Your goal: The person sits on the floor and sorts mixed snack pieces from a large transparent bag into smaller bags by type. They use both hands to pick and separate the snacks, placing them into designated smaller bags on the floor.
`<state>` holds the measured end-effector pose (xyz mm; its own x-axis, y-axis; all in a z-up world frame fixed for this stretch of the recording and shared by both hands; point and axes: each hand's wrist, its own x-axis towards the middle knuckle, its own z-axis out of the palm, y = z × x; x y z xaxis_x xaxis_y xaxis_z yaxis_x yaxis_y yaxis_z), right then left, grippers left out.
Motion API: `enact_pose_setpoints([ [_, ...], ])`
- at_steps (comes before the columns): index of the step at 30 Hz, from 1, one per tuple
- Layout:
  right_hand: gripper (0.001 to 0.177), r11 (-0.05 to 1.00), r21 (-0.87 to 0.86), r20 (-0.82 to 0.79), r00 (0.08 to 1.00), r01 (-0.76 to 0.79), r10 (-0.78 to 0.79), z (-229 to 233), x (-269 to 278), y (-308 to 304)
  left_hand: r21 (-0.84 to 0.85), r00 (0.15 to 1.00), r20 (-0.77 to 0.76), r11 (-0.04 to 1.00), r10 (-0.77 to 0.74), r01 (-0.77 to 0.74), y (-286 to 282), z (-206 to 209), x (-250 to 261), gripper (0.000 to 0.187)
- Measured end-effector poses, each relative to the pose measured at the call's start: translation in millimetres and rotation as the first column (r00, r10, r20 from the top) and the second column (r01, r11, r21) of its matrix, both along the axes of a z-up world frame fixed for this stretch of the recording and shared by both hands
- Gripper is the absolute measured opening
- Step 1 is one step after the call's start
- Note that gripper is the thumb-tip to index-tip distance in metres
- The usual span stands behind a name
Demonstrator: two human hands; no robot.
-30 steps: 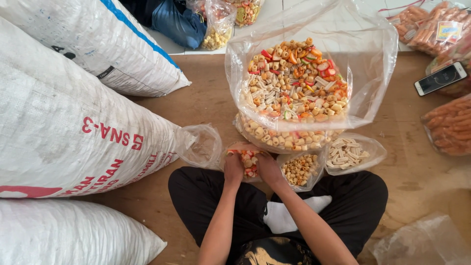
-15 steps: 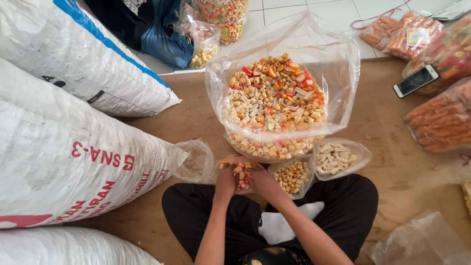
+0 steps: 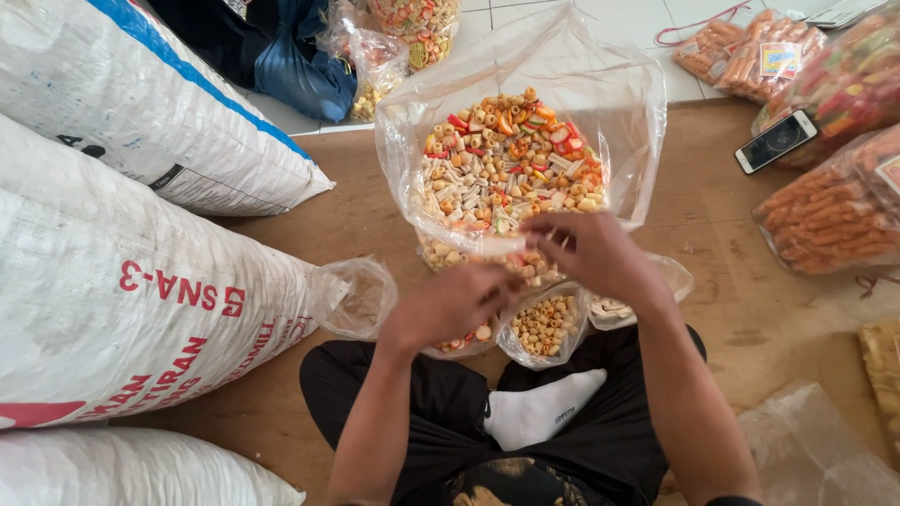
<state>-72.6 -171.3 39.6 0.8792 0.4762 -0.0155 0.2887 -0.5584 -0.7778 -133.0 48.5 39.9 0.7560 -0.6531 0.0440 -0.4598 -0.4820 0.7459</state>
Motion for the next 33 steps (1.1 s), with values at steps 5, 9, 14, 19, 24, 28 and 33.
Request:
enact_pose_setpoints([
  [5,0.027,0.989,-0.142,0.221,0.975,0.051,-0.018,-13,63,8,0.125,0.97,0.129,0.967,0.204,-0.22,-5,3,75,0.024],
  [9,0.019,0.917,-0.364,0.316,0.948,0.162,-0.042,-59,131,15,0.277,0.893,0.296,0.865,0.338,-0.419,-1,-39,157,0.021],
  [14,0.021,0.846,-0.528,0.225,0.973,0.079,0.049,-111,169,39,0.477,0.864,0.33,0.723,0.379,-0.5,-5,-142,238,0.015],
  [19,0.024,0.756,-0.654,0.1,0.991,0.001,0.085,-119,175,50,0.536,0.905,0.3,0.732,0.301,-0.421,-7,-129,212,0.019],
  [24,0.022,0.785,-0.62,0.06,0.998,0.014,0.029,-94,161,51,0.476,0.892,0.357,0.768,0.276,-0.428,-7,-117,194,0.023],
  [28,0.029,0.81,-0.585,-0.013,0.999,-0.042,0.043,-84,149,51,0.444,0.896,0.311,0.786,0.316,-0.431,-8,-121,189,0.023],
  [33,0.031,0.831,-0.557,0.011,1.0,0.005,0.002,-89,151,50,0.435,0.892,0.296,0.783,0.341,-0.444,-12,-92,172,0.021],
])
